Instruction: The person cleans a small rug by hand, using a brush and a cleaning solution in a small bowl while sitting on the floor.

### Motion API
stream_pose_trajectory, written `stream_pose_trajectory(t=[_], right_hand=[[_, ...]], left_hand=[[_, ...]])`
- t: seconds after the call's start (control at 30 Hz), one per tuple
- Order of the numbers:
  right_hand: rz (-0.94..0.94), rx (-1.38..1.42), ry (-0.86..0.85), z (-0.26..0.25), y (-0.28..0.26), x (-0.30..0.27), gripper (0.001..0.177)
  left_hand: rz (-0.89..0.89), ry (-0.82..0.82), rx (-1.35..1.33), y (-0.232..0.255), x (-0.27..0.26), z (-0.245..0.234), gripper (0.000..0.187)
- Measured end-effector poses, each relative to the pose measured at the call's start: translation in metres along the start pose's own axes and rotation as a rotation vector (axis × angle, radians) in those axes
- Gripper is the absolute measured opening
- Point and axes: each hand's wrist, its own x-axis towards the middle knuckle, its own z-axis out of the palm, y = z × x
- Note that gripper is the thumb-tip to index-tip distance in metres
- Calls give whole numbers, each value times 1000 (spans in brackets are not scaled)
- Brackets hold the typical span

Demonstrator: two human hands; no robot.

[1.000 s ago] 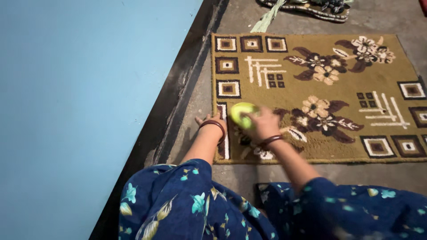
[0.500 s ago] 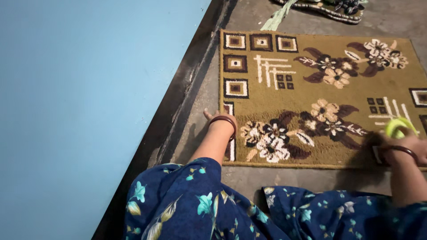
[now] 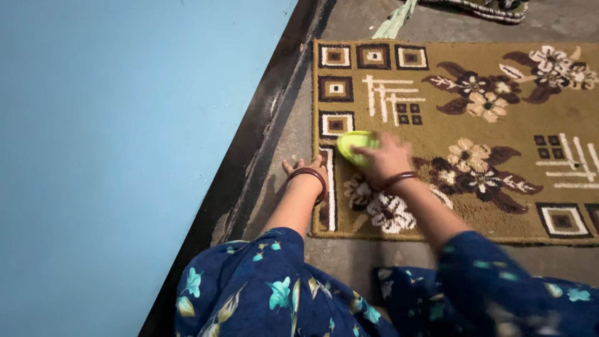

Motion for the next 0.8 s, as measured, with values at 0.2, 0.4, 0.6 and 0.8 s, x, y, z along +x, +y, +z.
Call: stream_pose_trajectory(t=[0.2, 0.4, 0.6, 0.8], right_hand=[[531, -217, -37, 26, 275, -76, 57], [925, 77, 341, 49, 338, -94, 67], [349, 114, 128, 15, 72, 25, 51], [-54, -3, -25, -23, -57, 35, 45]], left_hand=[[-2, -5, -12, 6, -3, -5, 75], [46, 295, -100, 9, 21, 3, 52], [15, 252, -173, 2, 15, -2, 67], [-19, 98, -98, -5, 11, -2, 63]])
